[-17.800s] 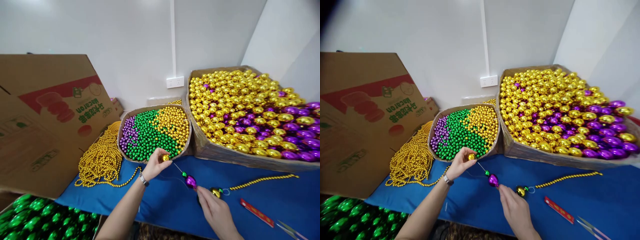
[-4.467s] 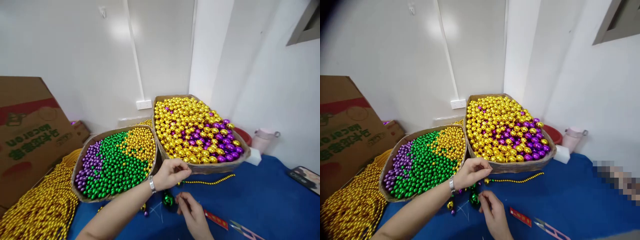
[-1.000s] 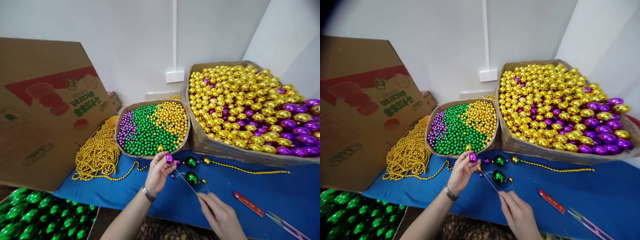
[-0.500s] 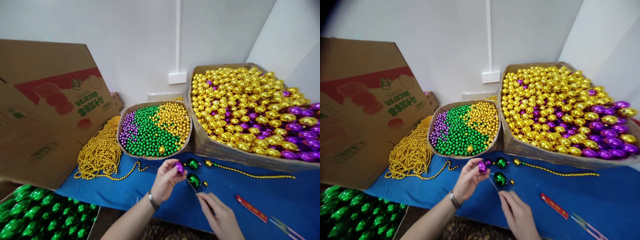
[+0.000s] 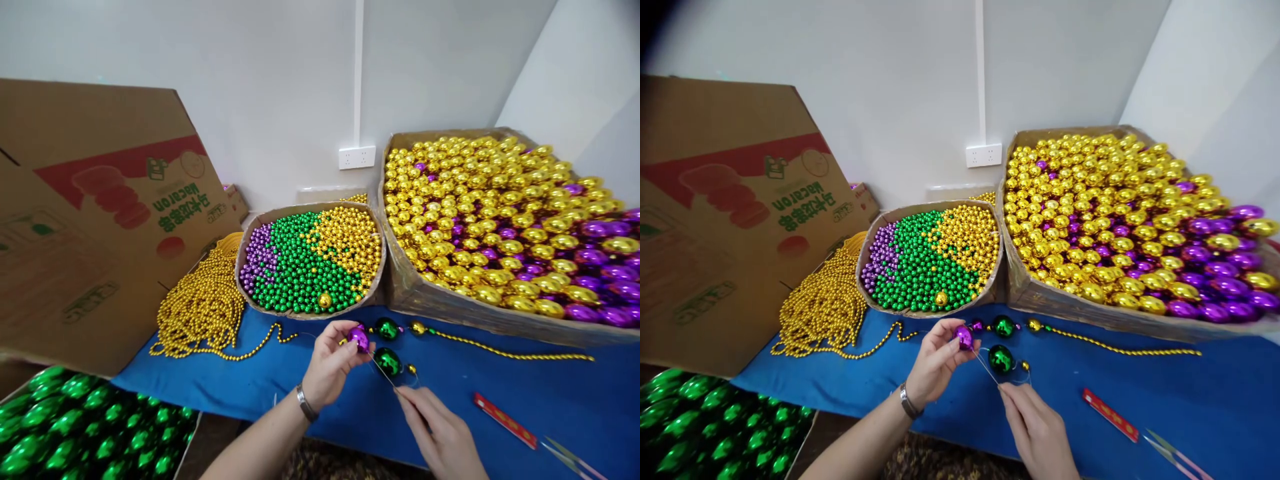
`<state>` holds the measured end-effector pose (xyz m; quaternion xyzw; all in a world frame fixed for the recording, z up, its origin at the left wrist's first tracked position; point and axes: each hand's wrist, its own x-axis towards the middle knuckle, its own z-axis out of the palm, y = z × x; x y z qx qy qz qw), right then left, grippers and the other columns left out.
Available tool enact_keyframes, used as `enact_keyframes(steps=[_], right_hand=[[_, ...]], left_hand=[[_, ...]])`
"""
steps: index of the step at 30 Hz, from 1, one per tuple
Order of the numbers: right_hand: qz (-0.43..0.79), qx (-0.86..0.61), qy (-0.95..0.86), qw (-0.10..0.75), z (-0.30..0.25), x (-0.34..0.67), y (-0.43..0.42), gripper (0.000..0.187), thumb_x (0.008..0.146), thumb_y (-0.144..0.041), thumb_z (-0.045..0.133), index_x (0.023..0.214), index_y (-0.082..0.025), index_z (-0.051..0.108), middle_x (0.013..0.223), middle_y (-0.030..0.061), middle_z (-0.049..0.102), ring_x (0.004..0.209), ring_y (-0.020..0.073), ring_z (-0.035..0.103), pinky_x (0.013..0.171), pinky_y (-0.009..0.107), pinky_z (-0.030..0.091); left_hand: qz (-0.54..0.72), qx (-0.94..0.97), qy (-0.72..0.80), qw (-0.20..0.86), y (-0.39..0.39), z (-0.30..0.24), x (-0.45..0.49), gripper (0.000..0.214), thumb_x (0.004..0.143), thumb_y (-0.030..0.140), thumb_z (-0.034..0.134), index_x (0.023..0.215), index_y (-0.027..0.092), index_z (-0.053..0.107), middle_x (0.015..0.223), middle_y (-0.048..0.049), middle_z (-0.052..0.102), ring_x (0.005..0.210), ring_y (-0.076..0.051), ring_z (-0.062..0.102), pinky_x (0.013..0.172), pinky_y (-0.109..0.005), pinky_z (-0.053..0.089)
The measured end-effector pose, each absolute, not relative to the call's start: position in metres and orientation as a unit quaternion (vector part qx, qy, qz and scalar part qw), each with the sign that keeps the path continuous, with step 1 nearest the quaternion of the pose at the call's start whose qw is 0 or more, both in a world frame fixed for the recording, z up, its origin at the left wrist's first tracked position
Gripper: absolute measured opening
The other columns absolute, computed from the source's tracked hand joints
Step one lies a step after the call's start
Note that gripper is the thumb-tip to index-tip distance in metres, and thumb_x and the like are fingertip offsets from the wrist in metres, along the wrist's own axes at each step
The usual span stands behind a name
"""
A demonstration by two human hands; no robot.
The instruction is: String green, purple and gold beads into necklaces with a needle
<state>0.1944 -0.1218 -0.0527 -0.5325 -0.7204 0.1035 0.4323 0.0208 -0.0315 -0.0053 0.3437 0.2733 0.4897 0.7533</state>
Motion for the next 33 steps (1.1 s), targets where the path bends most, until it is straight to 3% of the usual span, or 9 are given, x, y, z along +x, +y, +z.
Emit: enact_keyframes(steps=[9,14,16,19,23,29,33], right_hand=[[0.086,-0.527,-0.727,0.431,-0.051,0.193,-0.120,0.019,0.093,-0.025,0.042,0.098,-0.020,0.060,0.078,0.0050,0.067,0.066,0.0137,0.066,0.062,0.021,0.052],[0.069,-0.540,-0.717,0.435,-0.052,0.194,-0.119,0.019,0.093,-0.028,0.043,0.095,-0.020,0.060,0.078,0.0044,0.066,0.066,0.0142,0.065,0.061,0.021,0.051],[0.061,-0.544,-0.715,0.435,-0.050,0.196,-0.119,0.020,0.093,-0.029,0.043,0.095,-0.020,0.060,0.077,0.0041,0.066,0.065,0.0139,0.065,0.060,0.021,0.050],[0.056,-0.551,-0.711,0.434,-0.048,0.197,-0.119,0.020,0.094,-0.030,0.042,0.095,-0.020,0.059,0.076,0.0037,0.065,0.065,0.0134,0.064,0.059,0.020,0.049],[0.049,-0.557,-0.705,0.436,-0.046,0.196,-0.118,0.021,0.093,-0.032,0.042,0.093,-0.021,0.059,0.075,0.0031,0.064,0.064,0.0135,0.064,0.058,0.021,0.049],[0.046,-0.559,-0.700,0.443,-0.043,0.195,-0.117,0.021,0.093,-0.033,0.042,0.091,-0.021,0.060,0.076,0.0037,0.065,0.065,0.0139,0.064,0.058,0.021,0.049],[0.050,-0.564,-0.691,0.449,-0.041,0.195,-0.117,0.023,0.093,-0.034,0.041,0.090,-0.021,0.060,0.074,0.0039,0.064,0.063,0.0142,0.063,0.056,0.021,0.049]], left_hand=[[0.464,0.367,0.280,0.756,-0.037,-0.009,0.024,0.032,0.071,0.025,0.073,0.100,0.018,0.060,0.088,-0.0053,0.063,0.082,-0.022,0.065,0.075,-0.036,0.051],[0.434,0.465,0.311,0.706,-0.028,-0.010,0.020,0.033,0.073,0.030,0.070,0.102,0.017,0.063,0.102,-0.0103,0.064,0.085,-0.020,0.062,0.075,-0.032,0.049],[0.445,0.536,0.347,0.628,-0.011,-0.005,0.015,0.029,0.078,0.033,0.065,0.103,0.017,0.064,0.101,-0.0104,0.064,0.087,-0.021,0.061,0.076,-0.032,0.048],[0.450,0.679,0.393,0.427,0.025,0.004,0.012,0.022,0.080,0.031,0.060,0.099,0.021,0.066,0.098,-0.0091,0.064,0.091,-0.022,0.057,0.084,-0.034,0.043],[0.297,0.801,0.459,0.243,0.072,0.008,0.022,0.011,0.075,0.019,0.061,0.085,0.021,0.066,0.090,-0.0115,0.065,0.098,-0.028,0.051,0.092,-0.041,0.035],[0.259,0.798,0.480,0.257,0.099,-0.001,0.037,0.011,0.066,0.007,0.062,0.070,0.017,0.061,0.076,-0.0119,0.063,0.096,-0.031,0.053,0.089,-0.046,0.034],[0.291,0.776,0.473,0.299,0.092,0.002,0.031,0.013,0.070,0.013,0.062,0.083,0.018,0.063,0.084,-0.0089,0.064,0.089,-0.025,0.058,0.084,-0.039,0.041]])
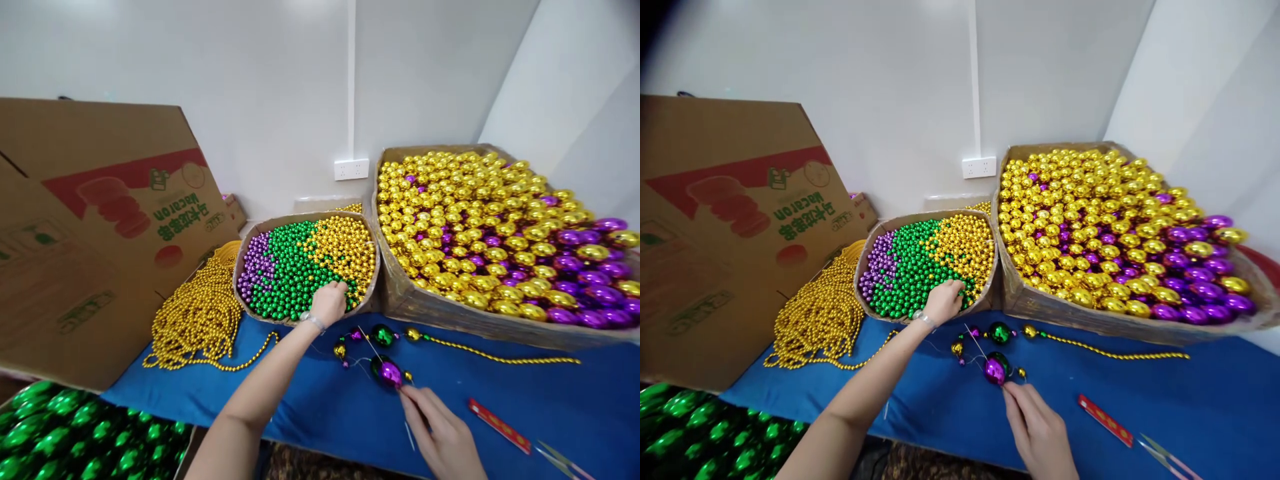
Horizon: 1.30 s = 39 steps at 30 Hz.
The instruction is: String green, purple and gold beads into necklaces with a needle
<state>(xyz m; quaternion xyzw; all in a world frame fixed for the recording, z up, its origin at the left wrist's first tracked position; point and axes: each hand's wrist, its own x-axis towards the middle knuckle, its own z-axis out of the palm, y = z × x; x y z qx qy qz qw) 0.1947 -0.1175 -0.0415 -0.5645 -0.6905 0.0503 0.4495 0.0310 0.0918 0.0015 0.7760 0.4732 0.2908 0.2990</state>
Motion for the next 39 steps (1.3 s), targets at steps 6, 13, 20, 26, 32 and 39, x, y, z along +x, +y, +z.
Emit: enact_keyframes(steps=[6,13,20,26,32,39], right_hand=[[0.054,-0.567,-0.693,0.443,-0.041,0.194,-0.117,0.023,0.094,-0.032,0.041,0.096,-0.021,0.061,0.077,0.0038,0.065,0.066,0.0144,0.064,0.059,0.022,0.049],[0.036,-0.564,-0.692,0.449,-0.039,0.192,-0.116,0.022,0.093,-0.030,0.042,0.097,-0.021,0.061,0.076,0.0035,0.067,0.065,0.0144,0.065,0.060,0.023,0.049],[0.044,-0.560,-0.696,0.447,-0.040,0.192,-0.118,0.021,0.094,-0.028,0.042,0.101,-0.020,0.060,0.075,0.0042,0.065,0.064,0.0135,0.063,0.060,0.023,0.049],[0.046,-0.553,-0.699,0.451,-0.040,0.192,-0.117,0.020,0.094,-0.026,0.043,0.103,-0.020,0.059,0.074,0.0033,0.063,0.062,0.0130,0.062,0.058,0.022,0.047],[0.041,-0.555,-0.692,0.460,-0.041,0.194,-0.117,0.020,0.093,-0.029,0.044,0.100,-0.020,0.060,0.075,0.0032,0.064,0.063,0.0142,0.063,0.059,0.023,0.049],[0.038,-0.555,-0.695,0.455,-0.040,0.198,-0.120,0.021,0.093,-0.029,0.042,0.094,-0.020,0.062,0.074,0.0033,0.064,0.061,0.0137,0.063,0.058,0.022,0.049]], left_hand=[[0.417,0.540,0.346,0.644,0.056,0.014,0.016,0.026,0.076,0.031,0.066,0.095,0.013,0.064,0.083,-0.0069,0.066,0.076,-0.018,0.065,0.072,-0.030,0.050],[0.422,0.422,0.298,0.745,0.033,0.019,0.015,0.025,0.069,0.027,0.075,0.088,0.011,0.068,0.084,-0.0081,0.068,0.075,-0.018,0.066,0.070,-0.028,0.051],[0.422,0.382,0.292,0.769,0.025,0.014,0.018,0.024,0.066,0.024,0.077,0.084,0.011,0.070,0.079,-0.0062,0.067,0.072,-0.015,0.064,0.072,-0.029,0.050],[0.430,0.387,0.280,0.766,0.024,0.014,0.017,0.024,0.067,0.024,0.077,0.087,0.011,0.071,0.084,-0.0074,0.067,0.073,-0.013,0.062,0.073,-0.028,0.050],[0.420,0.405,0.269,0.766,0.023,0.016,0.015,0.020,0.068,0.024,0.075,0.084,0.013,0.070,0.089,-0.0080,0.068,0.074,-0.013,0.061,0.072,-0.027,0.050],[0.408,0.463,0.265,0.741,0.025,0.012,0.010,0.019,0.073,0.025,0.071,0.089,0.014,0.070,0.091,-0.0074,0.068,0.077,-0.013,0.061,0.074,-0.026,0.050]])
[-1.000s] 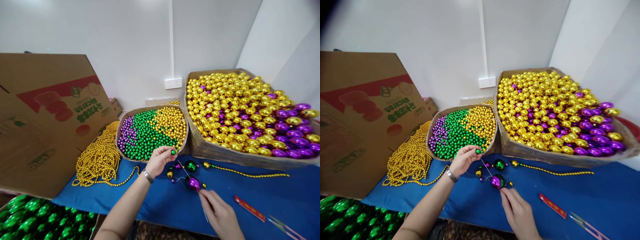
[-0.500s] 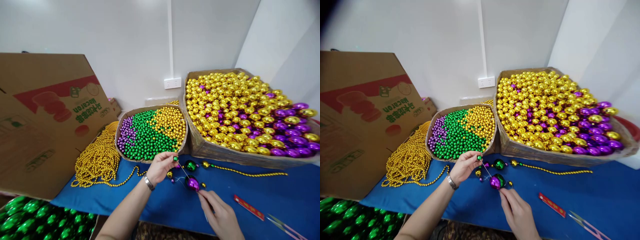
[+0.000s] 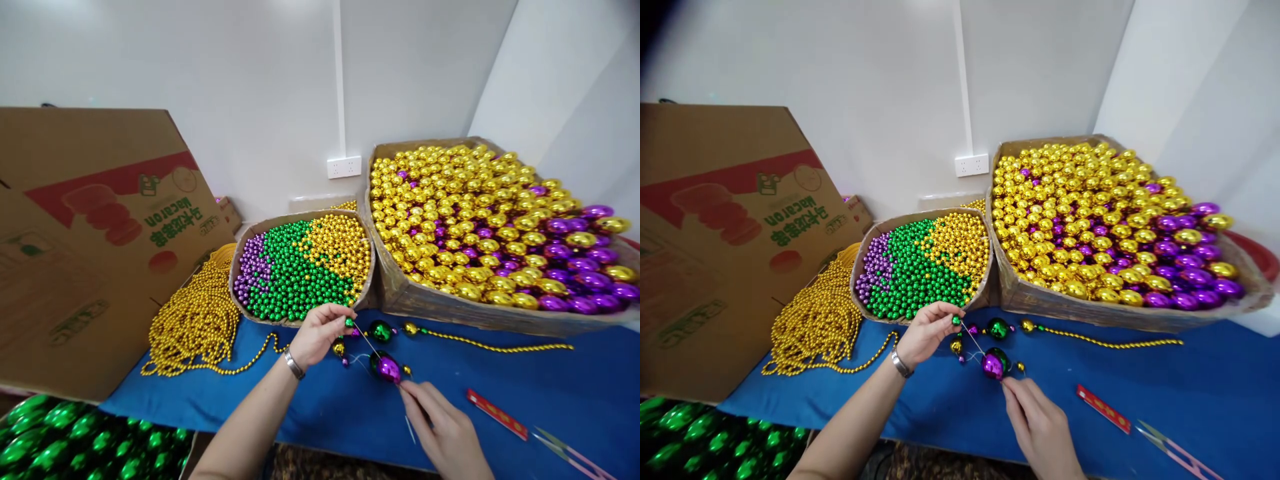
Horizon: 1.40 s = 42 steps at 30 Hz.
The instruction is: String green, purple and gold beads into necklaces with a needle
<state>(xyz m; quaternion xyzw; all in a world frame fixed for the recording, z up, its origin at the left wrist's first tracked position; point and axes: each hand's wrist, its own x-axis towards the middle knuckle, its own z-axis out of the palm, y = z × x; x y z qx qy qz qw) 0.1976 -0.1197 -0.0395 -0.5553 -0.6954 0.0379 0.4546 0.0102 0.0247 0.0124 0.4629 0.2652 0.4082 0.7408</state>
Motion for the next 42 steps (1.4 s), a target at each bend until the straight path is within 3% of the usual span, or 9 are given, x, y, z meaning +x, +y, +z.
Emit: enact_keyframes(steps=[9,16,20,23,25,28,32,34,42], right_hand=[[-0.083,-0.553,-0.735,0.383,-0.053,0.208,-0.121,0.025,0.094,-0.022,0.039,0.096,-0.018,0.063,0.075,0.0039,0.065,0.062,0.0136,0.063,0.060,0.024,0.048],[0.022,-0.559,-0.710,0.428,-0.052,0.198,-0.117,0.021,0.094,-0.026,0.042,0.097,-0.020,0.061,0.079,0.0037,0.066,0.068,0.0140,0.065,0.062,0.022,0.049],[0.059,-0.575,-0.686,0.442,-0.050,0.199,-0.118,0.020,0.093,-0.031,0.043,0.095,-0.021,0.060,0.080,0.0032,0.067,0.069,0.0148,0.066,0.061,0.021,0.049],[0.053,-0.570,-0.691,0.442,-0.051,0.200,-0.118,0.019,0.093,-0.031,0.043,0.095,-0.022,0.060,0.079,0.0030,0.066,0.069,0.0145,0.065,0.061,0.022,0.049],[0.048,-0.564,-0.694,0.445,-0.052,0.199,-0.117,0.019,0.093,-0.030,0.042,0.095,-0.022,0.060,0.079,0.0030,0.065,0.067,0.0141,0.064,0.060,0.022,0.048],[0.050,-0.557,-0.700,0.444,-0.053,0.195,-0.117,0.019,0.093,-0.028,0.042,0.097,-0.022,0.059,0.079,0.0031,0.065,0.067,0.0138,0.064,0.060,0.022,0.048],[0.053,-0.556,-0.703,0.439,-0.053,0.192,-0.116,0.019,0.093,-0.027,0.042,0.101,-0.022,0.059,0.080,0.0036,0.066,0.068,0.0140,0.065,0.061,0.022,0.048],[0.054,-0.557,-0.703,0.438,-0.052,0.193,-0.116,0.020,0.093,-0.028,0.042,0.100,-0.021,0.060,0.080,0.0040,0.067,0.068,0.0142,0.065,0.060,0.022,0.049],[0.056,-0.551,-0.703,0.446,-0.047,0.191,-0.117,0.023,0.093,-0.031,0.042,0.099,-0.021,0.062,0.076,0.0036,0.066,0.064,0.0141,0.065,0.059,0.021,0.050]], left_hand=[[0.335,0.669,0.292,0.596,0.031,0.022,-0.003,0.032,0.080,0.033,0.064,0.106,0.015,0.066,0.099,-0.0100,0.069,0.090,-0.019,0.063,0.079,-0.028,0.049],[0.311,0.691,0.312,0.573,0.035,0.028,-0.004,0.034,0.083,0.036,0.058,0.109,0.014,0.063,0.104,-0.0112,0.068,0.093,-0.021,0.063,0.079,-0.032,0.050],[0.367,0.758,0.418,0.340,0.053,0.020,-0.019,0.031,0.088,0.036,0.048,0.108,0.017,0.064,0.103,-0.0096,0.067,0.094,-0.021,0.061,0.081,-0.034,0.047],[0.271,0.839,0.446,0.158,0.065,0.007,-0.028,0.027,0.083,0.031,0.056,0.105,0.019,0.065,0.098,-0.0099,0.066,0.095,-0.024,0.058,0.087,-0.039,0.043],[0.219,0.860,0.441,0.134,0.068,-0.001,-0.030,0.024,0.081,0.029,0.059,0.102,0.020,0.066,0.095,-0.0095,0.065,0.093,-0.024,0.058,0.088,-0.041,0.042],[0.270,0.817,0.451,0.237,0.064,-0.004,-0.025,0.021,0.078,0.030,0.062,0.096,0.020,0.066,0.092,-0.0075,0.065,0.090,-0.022,0.059,0.085,-0.039,0.044],[0.408,0.584,0.401,0.576,0.048,0.004,-0.014,0.030,0.080,0.041,0.060,0.099,0.018,0.061,0.091,-0.0056,0.063,0.078,-0.017,0.061,0.070,-0.032,0.051],[0.425,0.478,0.343,0.688,0.039,0.009,-0.008,0.031,0.078,0.039,0.063,0.099,0.016,0.060,0.096,-0.0067,0.063,0.079,-0.016,0.062,0.069,-0.031,0.052],[0.440,0.350,0.314,0.765,0.023,0.008,0.005,0.030,0.076,0.037,0.067,0.096,0.015,0.062,0.089,-0.0059,0.065,0.082,-0.019,0.065,0.075,-0.031,0.052]])
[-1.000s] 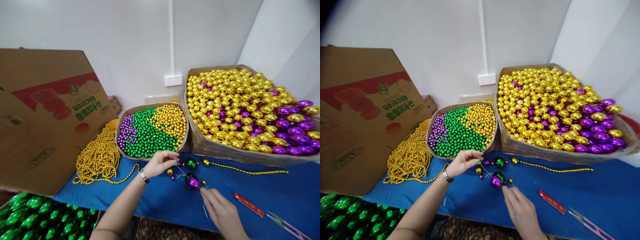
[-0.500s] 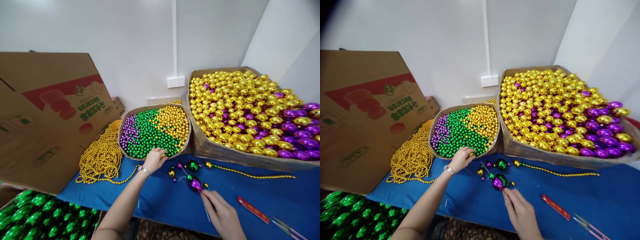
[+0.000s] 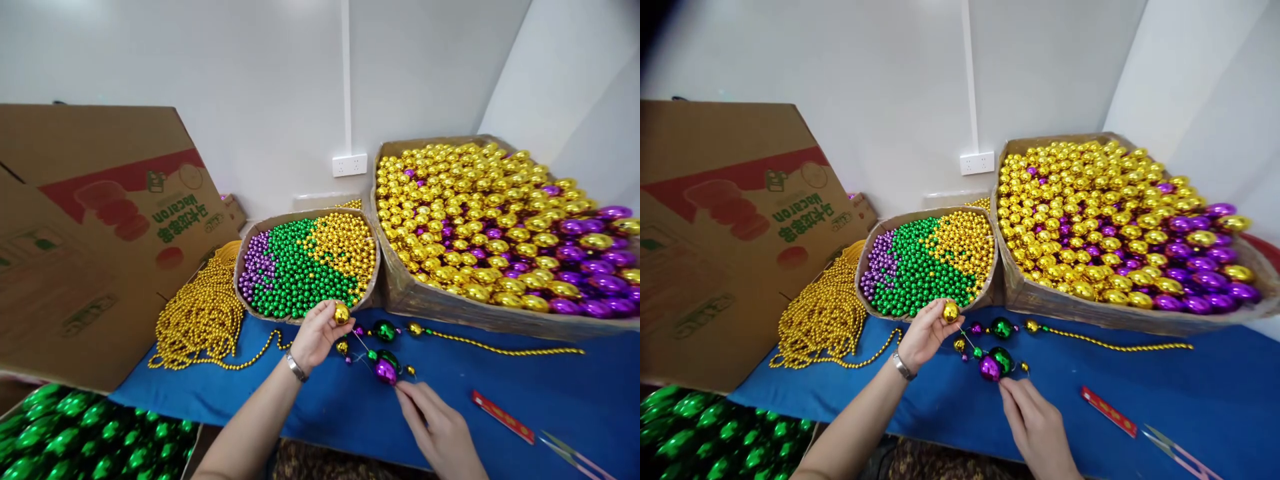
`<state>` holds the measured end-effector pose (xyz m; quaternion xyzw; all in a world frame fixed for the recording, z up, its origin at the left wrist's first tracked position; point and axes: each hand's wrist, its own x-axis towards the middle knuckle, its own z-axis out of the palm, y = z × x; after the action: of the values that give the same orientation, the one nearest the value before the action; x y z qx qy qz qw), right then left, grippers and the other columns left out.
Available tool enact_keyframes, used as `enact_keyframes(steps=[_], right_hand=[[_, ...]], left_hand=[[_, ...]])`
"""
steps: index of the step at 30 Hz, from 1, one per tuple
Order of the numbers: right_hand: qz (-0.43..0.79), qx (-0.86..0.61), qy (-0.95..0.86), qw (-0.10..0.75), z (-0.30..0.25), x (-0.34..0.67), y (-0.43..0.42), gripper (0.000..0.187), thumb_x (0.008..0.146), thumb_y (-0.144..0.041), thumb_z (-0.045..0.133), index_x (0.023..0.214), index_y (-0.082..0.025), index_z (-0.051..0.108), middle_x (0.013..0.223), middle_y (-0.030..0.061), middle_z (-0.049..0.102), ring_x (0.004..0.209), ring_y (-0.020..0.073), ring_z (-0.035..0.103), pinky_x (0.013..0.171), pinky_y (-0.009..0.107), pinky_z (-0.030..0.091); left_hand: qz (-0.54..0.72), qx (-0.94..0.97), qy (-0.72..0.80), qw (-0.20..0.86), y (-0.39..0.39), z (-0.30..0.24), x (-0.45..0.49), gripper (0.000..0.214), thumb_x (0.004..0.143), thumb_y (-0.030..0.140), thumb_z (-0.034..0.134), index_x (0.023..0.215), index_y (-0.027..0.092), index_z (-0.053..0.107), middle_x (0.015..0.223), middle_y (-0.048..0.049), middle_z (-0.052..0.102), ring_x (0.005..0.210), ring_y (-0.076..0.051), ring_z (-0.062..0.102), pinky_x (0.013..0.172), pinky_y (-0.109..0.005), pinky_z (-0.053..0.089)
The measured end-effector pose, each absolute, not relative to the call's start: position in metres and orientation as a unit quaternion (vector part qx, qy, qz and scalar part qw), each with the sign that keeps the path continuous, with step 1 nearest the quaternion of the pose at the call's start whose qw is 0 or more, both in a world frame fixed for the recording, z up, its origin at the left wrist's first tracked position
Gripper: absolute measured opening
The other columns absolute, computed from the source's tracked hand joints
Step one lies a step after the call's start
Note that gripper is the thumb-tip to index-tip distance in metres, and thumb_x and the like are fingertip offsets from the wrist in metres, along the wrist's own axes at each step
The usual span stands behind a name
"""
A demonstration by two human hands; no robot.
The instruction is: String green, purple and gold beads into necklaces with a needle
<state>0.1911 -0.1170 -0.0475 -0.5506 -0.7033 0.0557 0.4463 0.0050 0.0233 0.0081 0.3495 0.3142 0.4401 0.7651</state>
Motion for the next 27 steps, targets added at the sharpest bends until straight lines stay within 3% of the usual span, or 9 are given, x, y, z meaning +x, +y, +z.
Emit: enact_keyframes(steps=[7,14,19,24,27], right_hand=[[0.037,-0.563,-0.697,0.443,-0.048,0.197,-0.118,0.022,0.093,-0.031,0.042,0.097,-0.021,0.062,0.077,0.0038,0.066,0.066,0.0146,0.065,0.061,0.022,0.050],[0.023,-0.562,-0.709,0.424,-0.049,0.198,-0.120,0.024,0.093,-0.029,0.041,0.096,-0.021,0.063,0.074,0.0032,0.066,0.064,0.0141,0.065,0.059,0.023,0.050],[-0.054,-0.565,-0.731,0.380,-0.054,0.201,-0.118,0.026,0.094,-0.028,0.040,0.096,-0.019,0.065,0.075,0.0044,0.066,0.064,0.0147,0.064,0.061,0.024,0.049],[-0.043,-0.556,-0.725,0.405,-0.057,0.197,-0.114,0.024,0.094,-0.026,0.041,0.096,-0.019,0.064,0.074,0.0040,0.065,0.063,0.0139,0.064,0.060,0.023,0.048],[-0.036,-0.559,-0.719,0.412,-0.057,0.197,-0.115,0.023,0.094,-0.027,0.041,0.095,-0.020,0.064,0.074,0.0036,0.065,0.064,0.0137,0.064,0.059,0.023,0.048]], left_hand=[[0.422,0.559,0.348,0.623,0.022,0.005,-0.001,0.035,0.071,0.029,0.073,0.102,0.015,0.067,0.093,-0.0066,0.067,0.083,-0.015,0.059,0.076,-0.025,0.046],[0.404,0.604,0.344,0.595,0.022,0.008,-0.008,0.040,0.071,0.033,0.072,0.107,0.017,0.063,0.100,-0.0082,0.066,0.087,-0.017,0.060,0.079,-0.030,0.047],[0.389,0.707,0.308,0.504,0.022,0.012,-0.008,0.033,0.068,0.030,0.075,0.098,0.018,0.068,0.108,-0.0101,0.061,0.102,-0.022,0.056,0.092,-0.035,0.042],[0.366,0.614,0.284,0.640,0.009,0.006,0.002,0.052,0.064,0.026,0.078,0.112,0.021,0.060,0.106,-0.0078,0.060,0.086,-0.016,0.059,0.075,-0.029,0.048],[0.381,0.548,0.275,0.692,0.003,0.002,0.006,0.051,0.066,0.026,0.077,0.112,0.020,0.057,0.109,-0.0092,0.060,0.088,-0.016,0.058,0.075,-0.028,0.049]])
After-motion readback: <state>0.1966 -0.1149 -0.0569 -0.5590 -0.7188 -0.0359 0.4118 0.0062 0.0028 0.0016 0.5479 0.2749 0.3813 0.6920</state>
